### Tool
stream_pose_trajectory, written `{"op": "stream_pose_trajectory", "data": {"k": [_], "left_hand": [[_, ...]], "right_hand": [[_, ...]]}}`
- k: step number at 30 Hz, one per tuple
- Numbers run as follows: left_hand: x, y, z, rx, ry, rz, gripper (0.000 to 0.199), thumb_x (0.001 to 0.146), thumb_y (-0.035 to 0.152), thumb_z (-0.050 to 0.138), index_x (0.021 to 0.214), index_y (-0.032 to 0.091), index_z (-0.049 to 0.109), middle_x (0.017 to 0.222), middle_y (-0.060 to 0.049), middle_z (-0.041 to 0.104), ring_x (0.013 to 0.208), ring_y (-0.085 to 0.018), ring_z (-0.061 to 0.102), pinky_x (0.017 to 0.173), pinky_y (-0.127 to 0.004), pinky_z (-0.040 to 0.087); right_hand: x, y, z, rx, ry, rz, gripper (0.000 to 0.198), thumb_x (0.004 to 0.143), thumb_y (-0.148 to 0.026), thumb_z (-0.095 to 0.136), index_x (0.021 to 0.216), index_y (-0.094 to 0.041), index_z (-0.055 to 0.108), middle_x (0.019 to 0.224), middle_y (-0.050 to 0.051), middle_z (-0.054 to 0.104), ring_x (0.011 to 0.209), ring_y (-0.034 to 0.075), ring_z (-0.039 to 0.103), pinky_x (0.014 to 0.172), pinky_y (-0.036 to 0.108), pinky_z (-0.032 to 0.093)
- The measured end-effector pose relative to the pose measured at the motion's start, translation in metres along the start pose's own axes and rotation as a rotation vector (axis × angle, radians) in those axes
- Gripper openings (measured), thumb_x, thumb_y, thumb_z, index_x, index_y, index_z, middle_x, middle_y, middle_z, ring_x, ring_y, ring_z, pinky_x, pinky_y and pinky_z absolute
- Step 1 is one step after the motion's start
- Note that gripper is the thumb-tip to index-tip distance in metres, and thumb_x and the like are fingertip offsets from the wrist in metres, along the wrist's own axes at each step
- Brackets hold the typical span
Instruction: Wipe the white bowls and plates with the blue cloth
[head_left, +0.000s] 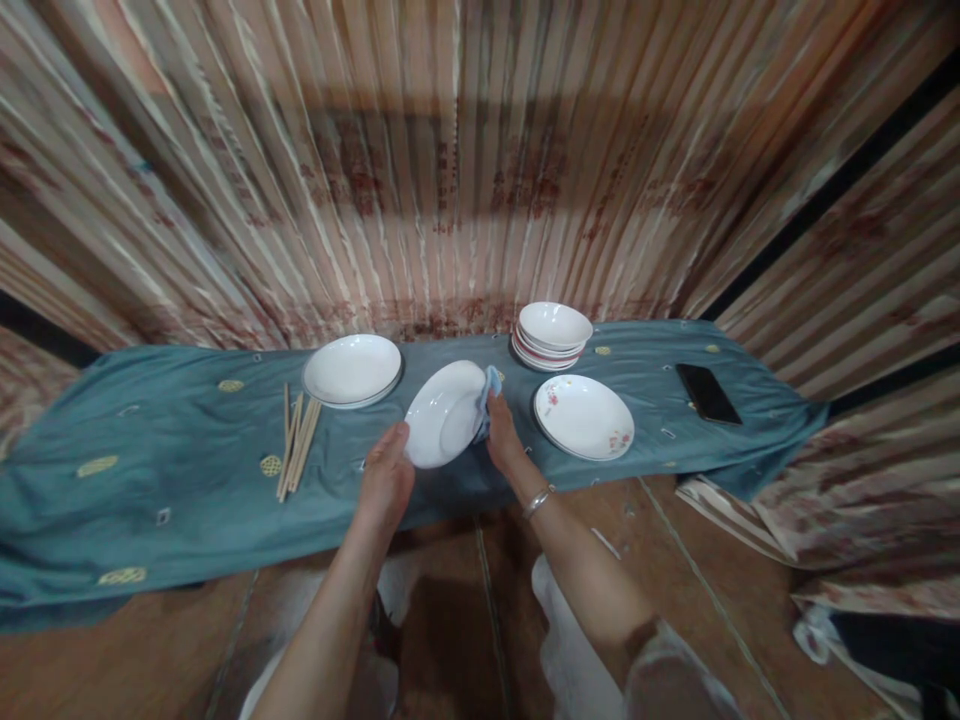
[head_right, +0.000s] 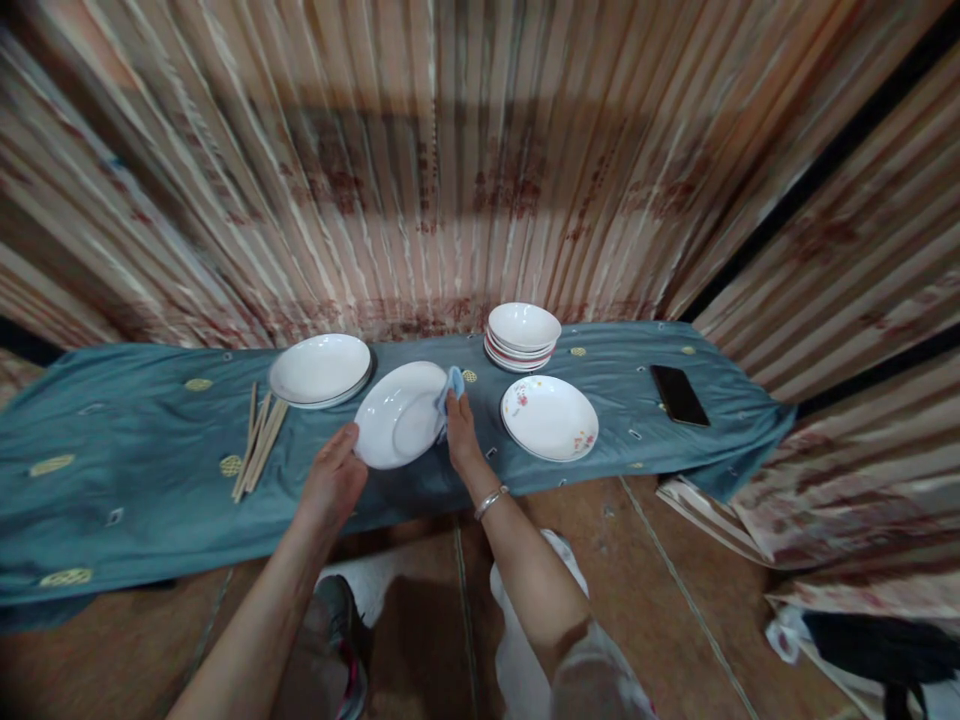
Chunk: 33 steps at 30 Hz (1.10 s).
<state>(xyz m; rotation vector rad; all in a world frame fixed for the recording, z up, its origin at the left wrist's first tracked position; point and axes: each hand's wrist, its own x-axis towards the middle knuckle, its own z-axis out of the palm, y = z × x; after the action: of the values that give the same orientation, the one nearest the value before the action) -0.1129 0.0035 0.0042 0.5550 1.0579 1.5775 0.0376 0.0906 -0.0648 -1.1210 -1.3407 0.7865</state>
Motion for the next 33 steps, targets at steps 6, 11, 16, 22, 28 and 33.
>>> {"op": "stream_pose_trajectory", "data": {"k": [6, 11, 16, 22, 28, 33], "left_hand": [[-0.007, -0.003, 0.005, -0.055, -0.096, -0.001, 0.048, 0.058, 0.041, 0.086, 0.098, 0.018, 0.072, 0.103, -0.009, 0.076, 0.112, -0.027, 0.066, 0.101, -0.041, 0.046], [-0.012, -0.002, 0.003, 0.054, -0.168, -0.068, 0.030, 0.056, 0.035, 0.085, 0.081, 0.020, 0.074, 0.089, -0.008, 0.078, 0.103, -0.030, 0.069, 0.094, -0.043, 0.051], [-0.014, 0.005, 0.004, -0.005, -0.104, -0.049, 0.037, 0.060, 0.038, 0.084, 0.088, 0.018, 0.072, 0.093, -0.008, 0.077, 0.108, -0.028, 0.067, 0.098, -0.042, 0.048], [-0.019, 0.008, 0.012, 0.020, -0.047, -0.051, 0.047, 0.054, 0.050, 0.087, 0.081, 0.017, 0.068, 0.084, -0.007, 0.075, 0.105, -0.028, 0.067, 0.093, -0.037, 0.049], [-0.022, 0.003, 0.013, 0.084, -0.075, 0.019, 0.037, 0.061, 0.049, 0.081, 0.076, 0.019, 0.065, 0.076, -0.004, 0.073, 0.094, -0.026, 0.068, 0.084, -0.035, 0.051], [-0.017, 0.000, 0.007, 0.125, -0.080, 0.054, 0.025, 0.061, 0.036, 0.078, 0.080, 0.022, 0.067, 0.082, -0.005, 0.074, 0.095, -0.026, 0.067, 0.082, -0.035, 0.053]], "right_hand": [[0.010, -0.006, -0.012, 0.162, 0.030, 0.155, 0.055, 0.093, -0.058, 0.042, 0.126, -0.020, 0.062, 0.112, 0.006, 0.072, 0.114, 0.020, 0.062, 0.100, 0.040, 0.049], [0.019, -0.023, -0.027, 0.144, 0.054, 0.127, 0.045, 0.090, -0.051, 0.048, 0.108, -0.016, 0.068, 0.106, 0.008, 0.071, 0.107, 0.022, 0.062, 0.102, 0.041, 0.048], [0.014, -0.039, -0.029, 0.088, -0.036, 0.062, 0.042, 0.088, -0.050, 0.052, 0.107, -0.017, 0.069, 0.104, 0.007, 0.071, 0.103, 0.023, 0.063, 0.102, 0.041, 0.047], [0.004, -0.047, -0.026, -0.072, -0.102, -0.139, 0.049, 0.096, -0.048, 0.042, 0.134, -0.021, 0.056, 0.138, 0.009, 0.059, 0.131, 0.022, 0.051, 0.117, 0.044, 0.034], [-0.020, -0.082, -0.018, -0.449, -0.191, -0.475, 0.049, 0.100, -0.039, 0.037, 0.144, -0.020, 0.048, 0.156, 0.013, 0.037, 0.148, 0.025, 0.027, 0.121, 0.050, 0.022], [-0.041, -0.098, -0.004, -0.712, -0.294, -0.614, 0.046, 0.098, -0.037, 0.044, 0.141, -0.025, 0.051, 0.158, 0.010, 0.035, 0.151, 0.030, 0.016, 0.120, 0.056, 0.012]]}}
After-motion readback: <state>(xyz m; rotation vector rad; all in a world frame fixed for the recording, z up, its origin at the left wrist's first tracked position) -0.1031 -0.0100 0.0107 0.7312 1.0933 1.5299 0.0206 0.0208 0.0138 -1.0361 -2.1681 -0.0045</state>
